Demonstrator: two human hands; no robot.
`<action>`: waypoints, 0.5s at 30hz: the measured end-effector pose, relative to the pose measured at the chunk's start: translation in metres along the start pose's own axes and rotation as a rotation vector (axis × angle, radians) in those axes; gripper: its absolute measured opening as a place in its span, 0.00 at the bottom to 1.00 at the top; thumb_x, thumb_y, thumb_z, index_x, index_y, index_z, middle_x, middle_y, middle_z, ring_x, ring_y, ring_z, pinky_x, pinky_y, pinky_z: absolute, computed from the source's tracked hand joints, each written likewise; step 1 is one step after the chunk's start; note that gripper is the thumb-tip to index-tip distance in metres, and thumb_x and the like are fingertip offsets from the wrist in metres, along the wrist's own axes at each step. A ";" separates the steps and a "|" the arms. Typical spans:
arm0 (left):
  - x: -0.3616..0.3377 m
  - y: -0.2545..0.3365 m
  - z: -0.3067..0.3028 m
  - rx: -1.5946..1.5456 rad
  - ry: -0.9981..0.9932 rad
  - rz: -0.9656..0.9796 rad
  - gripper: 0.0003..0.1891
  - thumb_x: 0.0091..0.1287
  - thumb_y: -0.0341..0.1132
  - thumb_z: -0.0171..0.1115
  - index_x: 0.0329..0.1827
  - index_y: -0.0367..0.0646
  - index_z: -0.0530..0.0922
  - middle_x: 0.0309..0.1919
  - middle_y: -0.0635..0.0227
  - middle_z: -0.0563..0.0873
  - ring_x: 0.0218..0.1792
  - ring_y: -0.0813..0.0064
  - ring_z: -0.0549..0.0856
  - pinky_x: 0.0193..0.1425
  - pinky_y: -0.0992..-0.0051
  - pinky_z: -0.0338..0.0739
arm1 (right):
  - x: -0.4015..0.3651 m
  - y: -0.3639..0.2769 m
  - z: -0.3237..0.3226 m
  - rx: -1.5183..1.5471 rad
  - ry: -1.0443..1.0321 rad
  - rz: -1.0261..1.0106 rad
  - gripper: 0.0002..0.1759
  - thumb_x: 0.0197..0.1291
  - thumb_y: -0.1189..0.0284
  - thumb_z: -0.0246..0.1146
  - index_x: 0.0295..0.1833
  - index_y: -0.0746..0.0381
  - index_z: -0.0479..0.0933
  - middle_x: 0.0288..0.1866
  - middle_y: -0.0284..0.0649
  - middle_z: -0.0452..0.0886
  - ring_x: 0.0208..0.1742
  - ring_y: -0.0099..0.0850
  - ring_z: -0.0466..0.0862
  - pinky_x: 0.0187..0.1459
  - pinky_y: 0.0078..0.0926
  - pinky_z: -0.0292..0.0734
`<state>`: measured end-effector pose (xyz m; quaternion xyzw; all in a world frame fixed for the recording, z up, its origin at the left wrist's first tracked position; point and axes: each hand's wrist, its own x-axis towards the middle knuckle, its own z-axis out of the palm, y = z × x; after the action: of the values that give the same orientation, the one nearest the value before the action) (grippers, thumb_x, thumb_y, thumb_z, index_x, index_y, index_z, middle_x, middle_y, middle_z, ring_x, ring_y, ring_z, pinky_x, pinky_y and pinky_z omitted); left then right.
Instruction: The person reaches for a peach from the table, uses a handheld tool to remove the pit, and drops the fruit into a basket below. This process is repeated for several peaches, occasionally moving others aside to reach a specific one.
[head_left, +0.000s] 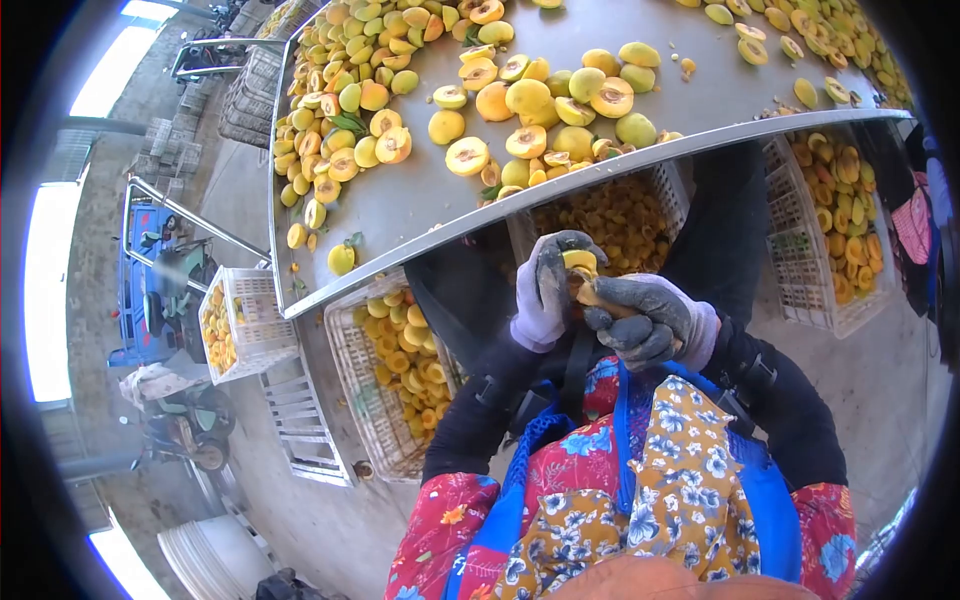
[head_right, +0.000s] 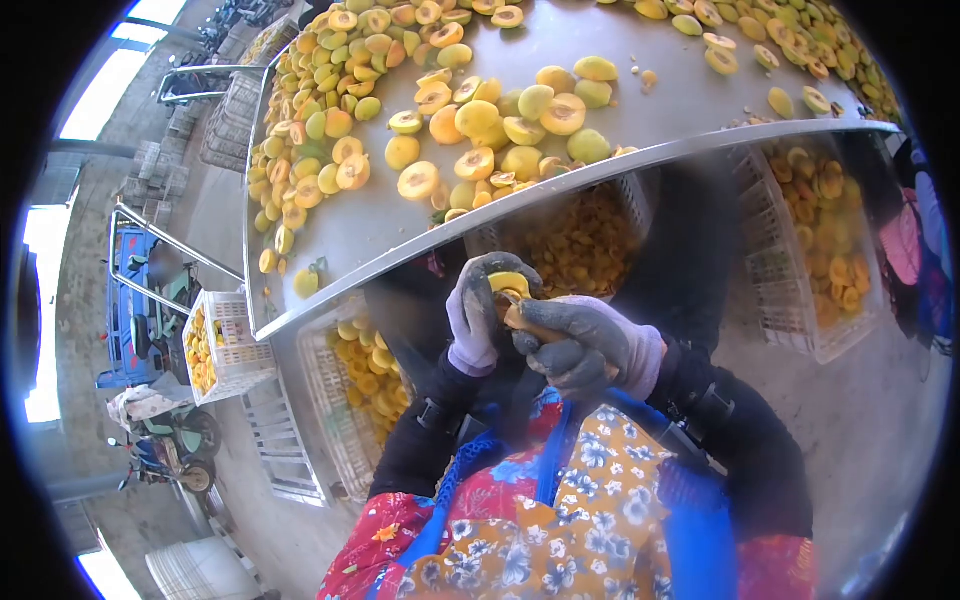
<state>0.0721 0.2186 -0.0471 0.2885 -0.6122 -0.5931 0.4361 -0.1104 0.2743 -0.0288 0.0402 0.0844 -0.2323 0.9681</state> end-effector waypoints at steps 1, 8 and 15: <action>0.001 -0.003 0.007 -0.138 0.042 -0.057 0.29 0.81 0.55 0.42 0.55 0.32 0.75 0.42 0.56 0.87 0.43 0.70 0.86 0.51 0.71 0.81 | 0.000 0.001 0.003 0.000 0.039 -0.040 0.21 0.79 0.54 0.49 0.44 0.60 0.75 0.15 0.23 0.58 0.09 0.13 0.55 0.11 0.12 0.52; -0.007 -0.018 0.027 -0.249 0.434 -0.366 0.24 0.81 0.52 0.47 0.59 0.39 0.77 0.46 0.66 0.86 0.42 0.78 0.85 0.46 0.75 0.80 | 0.000 -0.010 0.005 0.099 -0.083 -0.257 0.25 0.79 0.49 0.45 0.44 0.60 0.75 0.15 0.25 0.62 0.08 0.15 0.57 0.10 0.15 0.55; -0.048 0.043 -0.078 1.272 0.426 -0.365 0.16 0.75 0.39 0.55 0.60 0.42 0.77 0.50 0.53 0.85 0.48 0.56 0.86 0.53 0.63 0.80 | -0.026 -0.020 -0.047 0.046 0.322 -0.386 0.22 0.78 0.51 0.49 0.43 0.59 0.74 0.19 0.25 0.67 0.11 0.15 0.62 0.14 0.16 0.59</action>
<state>0.1697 0.2291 -0.0208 0.6966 -0.6835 -0.1135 0.1863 -0.1494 0.2737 -0.0710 0.0821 0.2385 -0.4054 0.8787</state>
